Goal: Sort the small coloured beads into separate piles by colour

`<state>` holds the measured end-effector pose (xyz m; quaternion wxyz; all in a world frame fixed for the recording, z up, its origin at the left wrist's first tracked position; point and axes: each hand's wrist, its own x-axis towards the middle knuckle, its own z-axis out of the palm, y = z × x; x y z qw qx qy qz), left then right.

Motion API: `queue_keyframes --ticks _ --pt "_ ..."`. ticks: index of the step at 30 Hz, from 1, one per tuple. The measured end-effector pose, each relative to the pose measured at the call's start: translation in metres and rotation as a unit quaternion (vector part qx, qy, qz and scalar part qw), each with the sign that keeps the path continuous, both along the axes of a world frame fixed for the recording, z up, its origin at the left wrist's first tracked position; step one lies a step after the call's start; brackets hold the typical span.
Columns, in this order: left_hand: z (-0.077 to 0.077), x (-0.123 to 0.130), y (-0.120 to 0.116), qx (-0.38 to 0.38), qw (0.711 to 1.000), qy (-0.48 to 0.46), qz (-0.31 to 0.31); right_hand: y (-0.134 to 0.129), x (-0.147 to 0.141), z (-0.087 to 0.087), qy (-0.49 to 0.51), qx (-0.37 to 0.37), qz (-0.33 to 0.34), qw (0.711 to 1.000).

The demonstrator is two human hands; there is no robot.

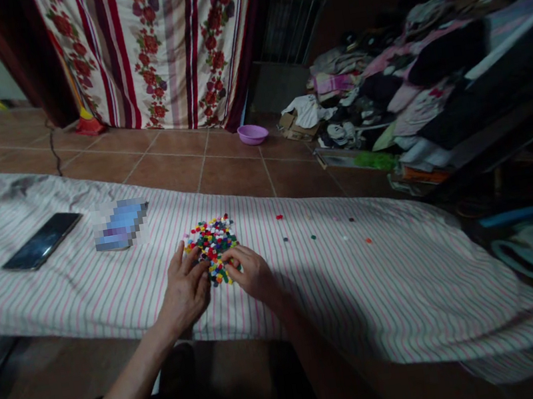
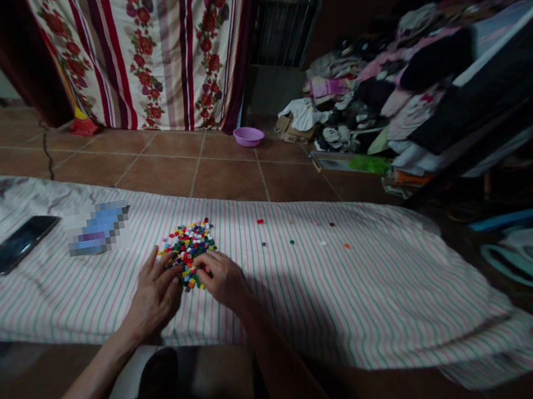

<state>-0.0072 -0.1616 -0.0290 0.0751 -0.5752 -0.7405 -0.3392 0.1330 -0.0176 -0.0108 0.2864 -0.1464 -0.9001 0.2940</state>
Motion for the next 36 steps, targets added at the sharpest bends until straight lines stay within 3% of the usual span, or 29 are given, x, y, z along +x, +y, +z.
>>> queue_keyframes --ticks 7,14,18,25,31,36 --pt "-0.004 0.0 0.002 0.005 1.0 0.005 -0.005 0.027 0.027 -0.003 0.002 -0.017 -0.073 0.997" --pt "-0.009 -0.005 0.003 0.025 1.0 0.016 -0.011 0.082 0.102 -0.006 0.057 -0.028 -0.271 0.96" --pt "-0.011 -0.004 0.003 0.026 0.999 0.029 -0.012 0.093 0.13 -0.012 0.064 -0.053 -0.34 0.937" --pt "-0.01 -0.002 0.002 0.03 0.998 0.049 -0.02 0.088 0.144 -0.013 0.028 -0.065 -0.272 0.96" --pt "-0.013 -0.005 0.003 0.043 0.995 0.088 -0.036 0.092 0.153 -0.017 0.032 -0.067 -0.299 0.951" --pt "-0.012 -0.005 0.002 0.045 0.994 0.094 -0.038 0.088 0.147 -0.02 0.032 -0.073 -0.277 0.958"
